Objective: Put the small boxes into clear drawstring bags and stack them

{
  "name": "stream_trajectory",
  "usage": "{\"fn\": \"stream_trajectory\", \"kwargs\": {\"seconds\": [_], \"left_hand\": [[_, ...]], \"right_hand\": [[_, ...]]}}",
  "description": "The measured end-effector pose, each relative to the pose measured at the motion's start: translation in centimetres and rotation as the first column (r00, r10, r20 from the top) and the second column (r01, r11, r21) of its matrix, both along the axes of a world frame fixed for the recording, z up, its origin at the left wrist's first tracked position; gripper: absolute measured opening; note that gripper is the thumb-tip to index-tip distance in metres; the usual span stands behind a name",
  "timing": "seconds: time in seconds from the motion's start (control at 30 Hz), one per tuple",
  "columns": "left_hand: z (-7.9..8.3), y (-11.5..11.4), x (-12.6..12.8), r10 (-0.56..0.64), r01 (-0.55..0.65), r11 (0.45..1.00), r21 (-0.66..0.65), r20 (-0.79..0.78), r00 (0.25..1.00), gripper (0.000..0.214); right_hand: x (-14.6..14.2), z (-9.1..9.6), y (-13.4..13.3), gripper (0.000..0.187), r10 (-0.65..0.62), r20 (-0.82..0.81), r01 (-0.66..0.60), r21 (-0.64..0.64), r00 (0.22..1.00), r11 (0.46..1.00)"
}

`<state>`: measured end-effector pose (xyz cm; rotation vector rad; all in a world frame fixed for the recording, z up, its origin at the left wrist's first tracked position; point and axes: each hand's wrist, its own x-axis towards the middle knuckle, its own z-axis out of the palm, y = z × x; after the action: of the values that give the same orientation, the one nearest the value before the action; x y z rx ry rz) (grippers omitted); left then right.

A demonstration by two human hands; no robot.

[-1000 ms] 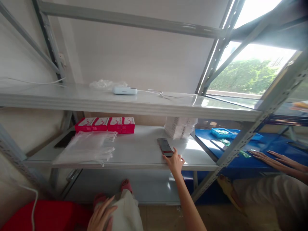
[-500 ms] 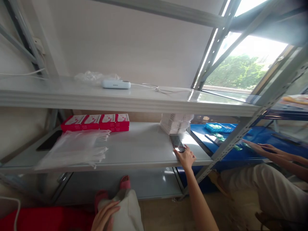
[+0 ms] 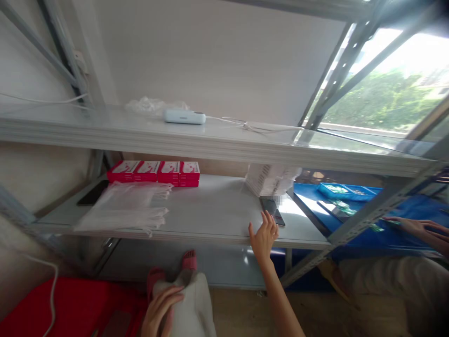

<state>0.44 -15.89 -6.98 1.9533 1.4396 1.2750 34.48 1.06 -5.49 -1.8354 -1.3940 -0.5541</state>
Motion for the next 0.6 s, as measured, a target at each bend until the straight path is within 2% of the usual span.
{"fn": "stream_trajectory", "kwargs": {"seconds": [0.1,0.2,0.27,0.3,0.37,0.43,0.5,0.6], "left_hand": [[-0.2,0.0,-0.3,-0.012,0.012,1.000,-0.005,-0.049,0.999,0.031],[-0.1,-0.4,-0.1,-0.013,0.011,0.999,-0.038,-0.064,0.998,0.032],[-0.1,-0.7,0.1,-0.014,0.010,0.999,-0.048,-0.081,0.997,0.032],[-0.1,-0.8,0.1,-0.013,0.008,0.999,-0.048,-0.097,0.995,0.032],[0.1,-0.4,-0.3,0.013,-0.017,0.999,-0.027,-0.140,0.990,0.031],[0.8,1.1,-1.4,0.080,-0.074,0.997,0.039,-0.192,0.978,0.031],[2.3,3.6,-3.3,0.181,-0.149,0.978,0.143,-0.252,0.951,0.031],[5.1,9.2,-6.7,0.329,-0.220,0.927,0.303,-0.380,0.864,0.030]], "right_hand": [[-5.1,0.6,2.5,0.049,0.288,0.028,-0.282,-0.130,0.957,0.951],[-9.1,0.9,5.0,0.050,0.460,-0.059,-0.445,-0.384,0.886,0.809],[-10.6,0.9,5.9,0.050,0.519,-0.079,-0.479,-0.520,0.851,0.707],[-11.0,0.8,6.1,0.050,0.536,-0.075,-0.480,-0.561,0.841,0.675],[-11.1,0.7,6.1,0.050,0.543,-0.067,-0.472,-0.591,0.837,0.654],[-10.8,0.6,5.8,0.051,0.539,-0.079,-0.473,-0.594,0.839,0.650],[-10.5,0.7,5.7,0.050,0.535,-0.092,-0.480,-0.588,0.840,0.651],[-10.5,0.8,5.7,0.049,0.531,-0.114,-0.493,-0.569,0.840,0.658]]}}
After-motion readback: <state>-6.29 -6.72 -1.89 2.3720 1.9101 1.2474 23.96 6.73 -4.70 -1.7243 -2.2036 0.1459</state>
